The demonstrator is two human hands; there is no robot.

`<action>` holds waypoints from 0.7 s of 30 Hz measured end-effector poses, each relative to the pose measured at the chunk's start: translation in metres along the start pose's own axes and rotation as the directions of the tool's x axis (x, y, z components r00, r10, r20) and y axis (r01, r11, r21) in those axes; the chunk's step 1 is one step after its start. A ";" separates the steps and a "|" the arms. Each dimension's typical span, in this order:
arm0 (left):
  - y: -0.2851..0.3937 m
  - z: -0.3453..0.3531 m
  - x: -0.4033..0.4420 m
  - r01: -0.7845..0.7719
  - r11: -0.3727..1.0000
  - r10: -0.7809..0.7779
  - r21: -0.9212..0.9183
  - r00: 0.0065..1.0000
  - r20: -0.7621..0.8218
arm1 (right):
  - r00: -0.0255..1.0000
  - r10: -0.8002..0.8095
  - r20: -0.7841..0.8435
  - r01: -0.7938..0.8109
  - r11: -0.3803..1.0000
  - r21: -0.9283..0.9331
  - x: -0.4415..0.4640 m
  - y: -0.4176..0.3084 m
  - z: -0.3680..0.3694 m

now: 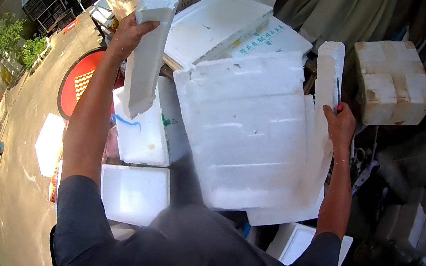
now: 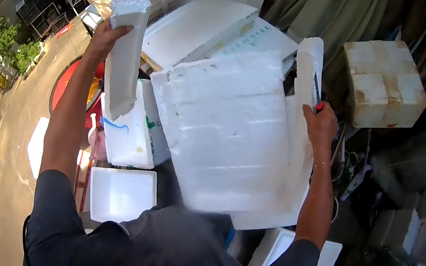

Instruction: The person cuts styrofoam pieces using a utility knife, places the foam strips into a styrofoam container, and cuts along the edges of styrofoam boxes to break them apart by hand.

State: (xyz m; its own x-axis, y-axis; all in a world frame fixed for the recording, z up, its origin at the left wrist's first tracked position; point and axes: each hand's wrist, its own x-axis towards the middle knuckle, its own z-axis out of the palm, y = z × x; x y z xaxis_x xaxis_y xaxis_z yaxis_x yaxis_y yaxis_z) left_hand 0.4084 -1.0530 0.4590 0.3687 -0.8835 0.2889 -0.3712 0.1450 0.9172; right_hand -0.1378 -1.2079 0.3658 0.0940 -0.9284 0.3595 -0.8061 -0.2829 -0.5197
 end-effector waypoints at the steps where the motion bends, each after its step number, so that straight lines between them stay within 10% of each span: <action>1: -0.007 0.007 0.002 -0.004 1.000 0.004 0.001 0.998 -0.056 | 0.999 -0.010 -0.032 0.008 0.998 -0.060 0.003 -0.011 -0.004; 5: 0.014 0.023 -0.020 0.017 0.989 -0.002 0.149 0.995 -0.100 | 0.995 0.061 -0.080 -0.069 0.992 -0.106 0.019 0.011 -0.004; 9: 0.023 -0.006 -0.040 0.008 0.996 -0.025 -0.093 0.982 -0.189 | 0.967 0.224 -0.125 -0.246 0.947 -0.206 0.019 0.048 -0.023; 21: -0.071 0.177 -0.111 0.450 0.873 -0.398 -0.186 0.879 0.263 | 0.969 0.193 -0.157 -0.219 0.962 -0.166 0.026 0.047 -0.028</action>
State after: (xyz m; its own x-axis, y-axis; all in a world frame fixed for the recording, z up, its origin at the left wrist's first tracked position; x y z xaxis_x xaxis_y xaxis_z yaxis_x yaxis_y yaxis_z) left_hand 0.2429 -1.0441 0.3129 0.2478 -0.9514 -0.1827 0.0005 -0.1885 0.9821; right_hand -0.1897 -1.2388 0.3722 -0.1562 -0.9161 0.3693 -0.8929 -0.0289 -0.4494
